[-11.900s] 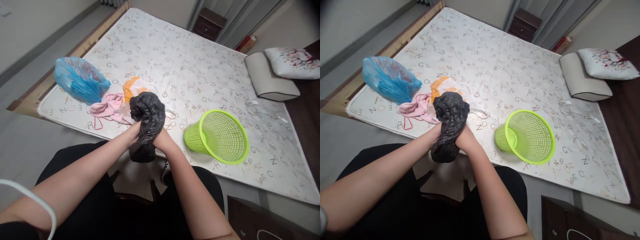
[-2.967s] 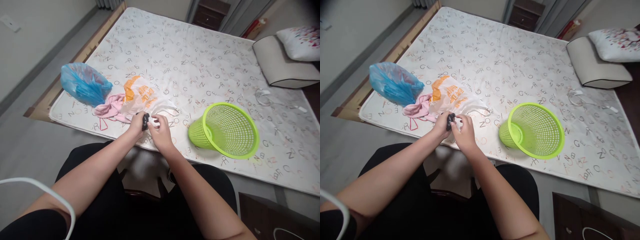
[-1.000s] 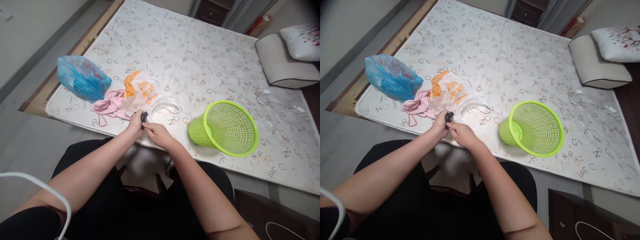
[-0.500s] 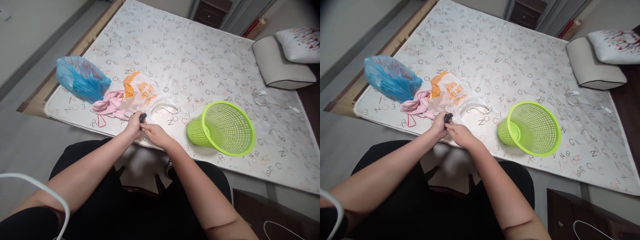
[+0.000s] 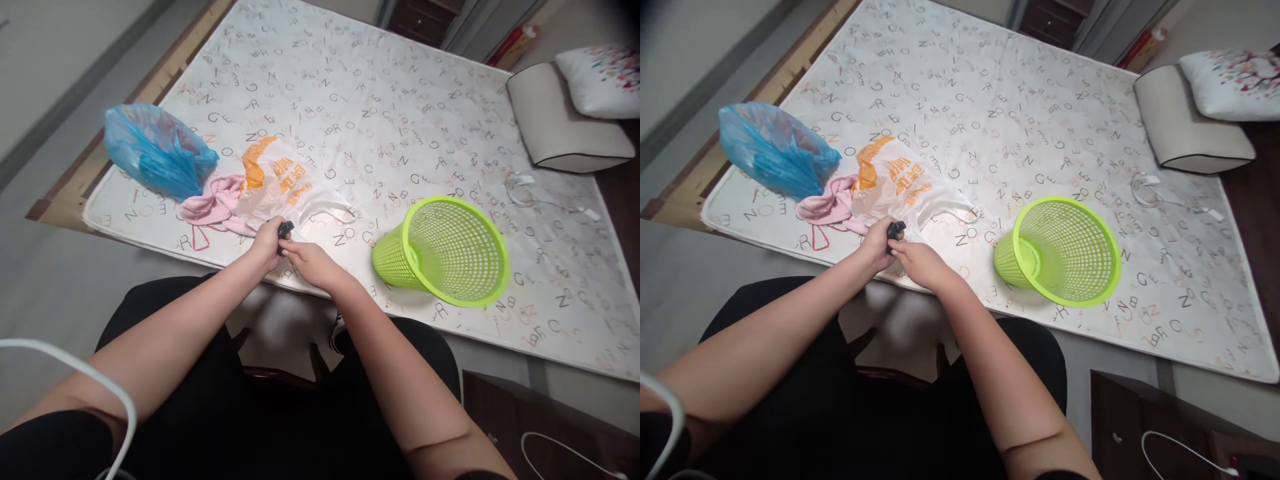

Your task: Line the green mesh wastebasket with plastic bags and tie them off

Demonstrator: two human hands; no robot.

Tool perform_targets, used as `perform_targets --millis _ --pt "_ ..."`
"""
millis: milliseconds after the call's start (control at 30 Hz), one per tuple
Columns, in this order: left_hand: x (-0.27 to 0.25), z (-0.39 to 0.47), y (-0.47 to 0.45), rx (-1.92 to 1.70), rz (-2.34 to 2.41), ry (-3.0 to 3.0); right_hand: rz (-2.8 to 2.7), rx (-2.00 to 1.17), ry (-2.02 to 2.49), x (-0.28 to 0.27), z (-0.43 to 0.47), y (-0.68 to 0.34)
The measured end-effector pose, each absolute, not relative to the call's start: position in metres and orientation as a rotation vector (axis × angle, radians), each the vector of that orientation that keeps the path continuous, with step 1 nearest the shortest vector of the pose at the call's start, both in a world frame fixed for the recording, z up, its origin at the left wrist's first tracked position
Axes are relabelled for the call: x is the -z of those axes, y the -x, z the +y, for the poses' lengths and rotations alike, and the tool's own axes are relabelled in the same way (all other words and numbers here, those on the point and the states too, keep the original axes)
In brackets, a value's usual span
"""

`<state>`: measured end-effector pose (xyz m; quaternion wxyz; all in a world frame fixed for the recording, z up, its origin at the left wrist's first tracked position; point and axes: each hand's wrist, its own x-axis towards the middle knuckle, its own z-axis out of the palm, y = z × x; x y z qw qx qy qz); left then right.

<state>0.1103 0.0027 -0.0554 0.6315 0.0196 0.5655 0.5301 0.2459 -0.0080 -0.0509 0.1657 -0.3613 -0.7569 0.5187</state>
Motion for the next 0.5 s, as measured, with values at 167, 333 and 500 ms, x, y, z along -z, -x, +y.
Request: perform_targets --millis 167,333,500 --pt "0.053 0.006 -0.105 -0.93 1.04 0.024 -2.019 -1.276 1.137 0.027 0.019 -0.28" --pt "0.058 0.003 -0.109 -0.917 1.008 0.009 -2.014 -1.104 1.242 0.023 0.025 -0.3" --pt "0.06 0.0 -0.124 -1.011 1.067 -0.035 -2.393 -0.852 1.06 0.038 0.01 -0.284"
